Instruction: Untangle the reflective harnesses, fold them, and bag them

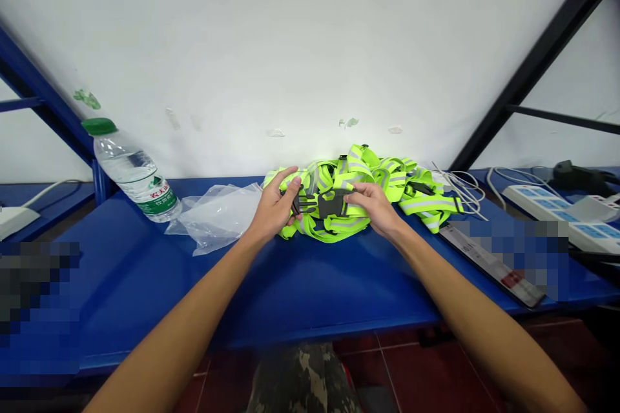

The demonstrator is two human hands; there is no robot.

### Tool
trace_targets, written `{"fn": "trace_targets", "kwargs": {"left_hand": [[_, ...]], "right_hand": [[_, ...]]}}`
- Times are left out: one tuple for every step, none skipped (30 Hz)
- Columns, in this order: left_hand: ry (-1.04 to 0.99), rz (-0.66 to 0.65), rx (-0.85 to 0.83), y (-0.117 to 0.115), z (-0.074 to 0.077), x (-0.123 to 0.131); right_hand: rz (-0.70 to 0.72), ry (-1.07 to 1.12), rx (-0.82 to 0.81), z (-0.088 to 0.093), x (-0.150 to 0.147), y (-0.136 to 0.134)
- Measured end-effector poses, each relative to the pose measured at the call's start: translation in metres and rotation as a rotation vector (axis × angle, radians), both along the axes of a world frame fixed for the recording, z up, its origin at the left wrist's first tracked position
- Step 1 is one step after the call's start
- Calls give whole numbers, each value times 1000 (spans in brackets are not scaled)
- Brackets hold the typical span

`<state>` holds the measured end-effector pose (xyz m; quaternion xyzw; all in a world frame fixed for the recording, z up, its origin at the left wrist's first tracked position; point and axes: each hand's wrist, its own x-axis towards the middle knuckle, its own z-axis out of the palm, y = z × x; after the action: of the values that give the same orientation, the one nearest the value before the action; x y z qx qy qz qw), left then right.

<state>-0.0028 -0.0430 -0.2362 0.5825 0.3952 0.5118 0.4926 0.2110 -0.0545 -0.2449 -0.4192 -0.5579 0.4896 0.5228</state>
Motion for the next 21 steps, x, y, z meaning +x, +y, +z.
{"fn": "trace_targets", "kwargs": {"left_hand": [[6, -2, -4, -1, 0, 1], [8, -9, -11, -1, 0, 1], [6, -18, -17, -2, 0, 2], [1, -27, -20, -2, 1, 2], [-5, -34, -20, -3, 1, 3], [-10, -38, -18, -3, 1, 3], [-13, -41, -17, -3, 1, 3], [-14, -42, -15, -3, 1, 3], [-14, -42, -15, -3, 1, 2], [-14, -43, -16, -3, 1, 2], [-10, -47, -18, -3, 1, 2], [-1, -52, -21, -4, 1, 2], [12, -58, -23, -4, 1, 3], [25, -60, -25, -5, 1, 3], [36, -56, -26, -5, 1, 4], [42, -46, -26, -6, 1, 4], [41, -32, -24, -6, 1, 5], [38, -16, -20, -7, 0, 6], [34, -1, -16, -7, 0, 7], [33, 7, -15, -7, -1, 8], [35, 10, -18, -8, -1, 8]], "right_hand": [[9, 23, -9, 0, 0, -1], [14, 50, -18, 0, -1, -1], [16, 80, -26, 0, -1, -2], [18, 108, -36, 1, -2, -3], [21, 133, -49, 1, -3, -4], [24, 152, -64, 1, -4, -4], [25, 168, -80, 2, -5, -5], [24, 183, -92, 2, -6, -5], [20, 197, -98, 3, -7, -5], [17, 209, -99, 3, -7, -6], [19, 216, -96, 3, -7, -6], [27, 213, -95, 3, -7, -6], [37, 201, -94, 3, -7, -6], [49, 184, -94, 3, -7, -6], [59, 165, -94, 2, -6, -6], [64, 148, -95, 2, -5, -6], [65, 134, -96, 1, -5, -6], [65, 125, -96, 1, -5, -6], [68, 120, -93, 0, -4, -6], [76, 115, -88, 0, -4, -6], [88, 110, -81, -1, -5, -5]]}}
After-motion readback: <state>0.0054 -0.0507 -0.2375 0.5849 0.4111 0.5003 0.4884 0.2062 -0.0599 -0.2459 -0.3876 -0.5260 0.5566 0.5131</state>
